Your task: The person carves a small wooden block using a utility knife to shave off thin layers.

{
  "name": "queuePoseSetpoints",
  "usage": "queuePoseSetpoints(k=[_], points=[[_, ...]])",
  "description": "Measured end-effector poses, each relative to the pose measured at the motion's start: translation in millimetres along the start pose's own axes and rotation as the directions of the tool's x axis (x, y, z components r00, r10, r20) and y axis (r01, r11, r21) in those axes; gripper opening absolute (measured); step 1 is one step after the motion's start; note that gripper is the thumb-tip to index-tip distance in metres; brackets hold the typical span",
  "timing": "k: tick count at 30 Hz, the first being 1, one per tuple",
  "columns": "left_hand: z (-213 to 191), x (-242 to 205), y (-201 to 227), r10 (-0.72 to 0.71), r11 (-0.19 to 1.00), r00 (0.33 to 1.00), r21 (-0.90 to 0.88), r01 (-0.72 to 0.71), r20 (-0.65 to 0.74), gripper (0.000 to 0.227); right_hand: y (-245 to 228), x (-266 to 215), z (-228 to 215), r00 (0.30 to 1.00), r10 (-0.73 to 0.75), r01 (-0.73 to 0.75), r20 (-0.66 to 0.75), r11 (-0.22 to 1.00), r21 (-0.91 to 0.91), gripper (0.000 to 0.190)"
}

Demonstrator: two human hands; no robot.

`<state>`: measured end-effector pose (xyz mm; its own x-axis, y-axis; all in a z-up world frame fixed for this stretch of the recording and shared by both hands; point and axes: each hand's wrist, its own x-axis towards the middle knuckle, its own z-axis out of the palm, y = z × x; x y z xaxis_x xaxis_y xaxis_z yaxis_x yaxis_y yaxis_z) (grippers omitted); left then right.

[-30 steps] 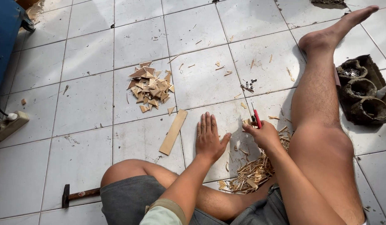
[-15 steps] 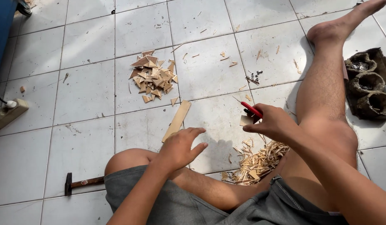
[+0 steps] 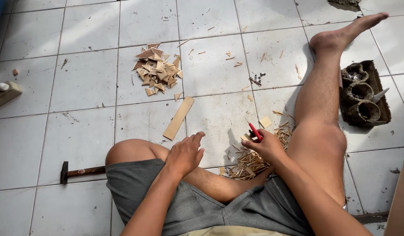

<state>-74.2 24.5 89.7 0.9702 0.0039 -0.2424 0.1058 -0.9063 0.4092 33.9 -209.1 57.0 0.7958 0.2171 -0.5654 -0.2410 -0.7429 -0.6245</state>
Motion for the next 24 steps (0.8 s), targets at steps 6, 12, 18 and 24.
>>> queuePoseSetpoints(k=[6, 12, 18, 24], points=[[6.8, 5.8, -3.0, 0.004, 0.999, 0.999, -0.053, -0.001, 0.041, 0.042, -16.7, 26.5, 22.3, 0.995, -0.100, 0.098, -0.027, 0.992, -0.074, 0.042], [18.8, 10.0, -16.9, -0.004, 1.000, 0.995, -0.018, 0.006, 0.098, 0.039, -54.1, 39.1, 33.6, 0.990, -0.128, 0.134, -0.060, 0.986, 0.100, 0.044], [-18.2, 10.3, 1.1, -0.068, 0.961, 0.997, -0.264, 0.076, 0.038, 0.021, -44.7, 28.0, 40.1, 0.996, 0.013, 0.032, -0.089, 0.873, 0.487, 0.036], [17.3, 77.3, -1.4, 0.098, 0.994, 0.980, -0.035, -0.106, -0.175, 0.020, -47.3, 35.4, 33.8, 0.999, 0.041, -0.017, -0.029, 0.821, 0.571, 0.043]])
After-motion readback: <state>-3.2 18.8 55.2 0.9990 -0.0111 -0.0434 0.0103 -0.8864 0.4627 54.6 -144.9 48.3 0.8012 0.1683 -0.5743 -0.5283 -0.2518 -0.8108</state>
